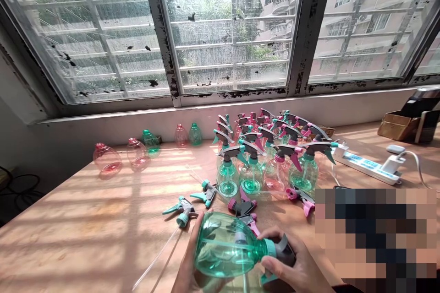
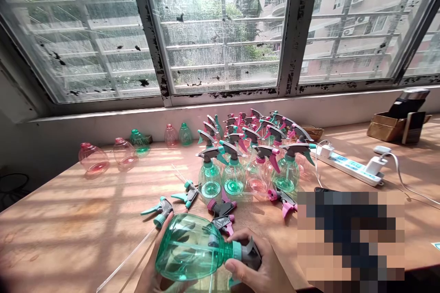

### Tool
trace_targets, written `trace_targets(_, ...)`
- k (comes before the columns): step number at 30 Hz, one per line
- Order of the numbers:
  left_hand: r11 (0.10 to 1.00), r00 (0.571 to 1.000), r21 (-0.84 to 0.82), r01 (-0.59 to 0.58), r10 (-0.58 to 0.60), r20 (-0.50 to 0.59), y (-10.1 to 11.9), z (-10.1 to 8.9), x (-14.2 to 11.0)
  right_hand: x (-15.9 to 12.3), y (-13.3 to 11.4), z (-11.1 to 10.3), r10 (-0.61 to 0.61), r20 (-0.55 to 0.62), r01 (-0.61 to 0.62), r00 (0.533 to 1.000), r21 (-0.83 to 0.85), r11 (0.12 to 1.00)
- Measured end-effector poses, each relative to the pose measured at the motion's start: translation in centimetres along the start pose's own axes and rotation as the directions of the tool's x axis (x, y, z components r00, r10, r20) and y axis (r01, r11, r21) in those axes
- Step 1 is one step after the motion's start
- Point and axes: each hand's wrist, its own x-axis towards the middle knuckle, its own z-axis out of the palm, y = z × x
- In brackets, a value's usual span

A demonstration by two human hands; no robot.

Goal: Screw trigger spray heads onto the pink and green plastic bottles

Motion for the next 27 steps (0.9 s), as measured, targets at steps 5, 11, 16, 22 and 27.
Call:
trace_targets(5, 0.997, 0.997, -0.074, -0.035, 0.039, 0.06, -0.4, 0.2, -0.1, 0.0, -0.1, 0.2, -0.003, -0.019, 0.004, 1.0, 0.007, 1.0)
trace_targets(11, 0.997, 0.998, 0.048, -0.064, 0.064, 0.001, -1.2, -0.1, 0.1, 0.1, 0.1, 0.1, -0.002, -0.009, 0.002, 1.0, 0.042, 0.999)
trace_targets(16, 0.995, 0.997, 0.072, -0.069, 0.072, -0.037, -0.9, 0.2, 0.1, 0.1, 0.2, 0.0, -0.022, -0.009, 0.022, 1.0, 0.004, 1.0)
trace_targets(22, 0.998, 0.998, -0.037, -0.044, 0.046, 0.04, -1.0, -0.5, -0.4, 0.0, 0.0, 0.0, -0.003, 0.018, 0.004, 1.0, -0.014, 1.0)
trace_targets(27, 0.996, 0.997, 0.053, -0.076, 0.075, 0.027, -0.9, -0.3, -0.2, 0.1, 0.0, -0.1, 0.002, 0.006, -0.002, 1.0, 0.048, 0.999)
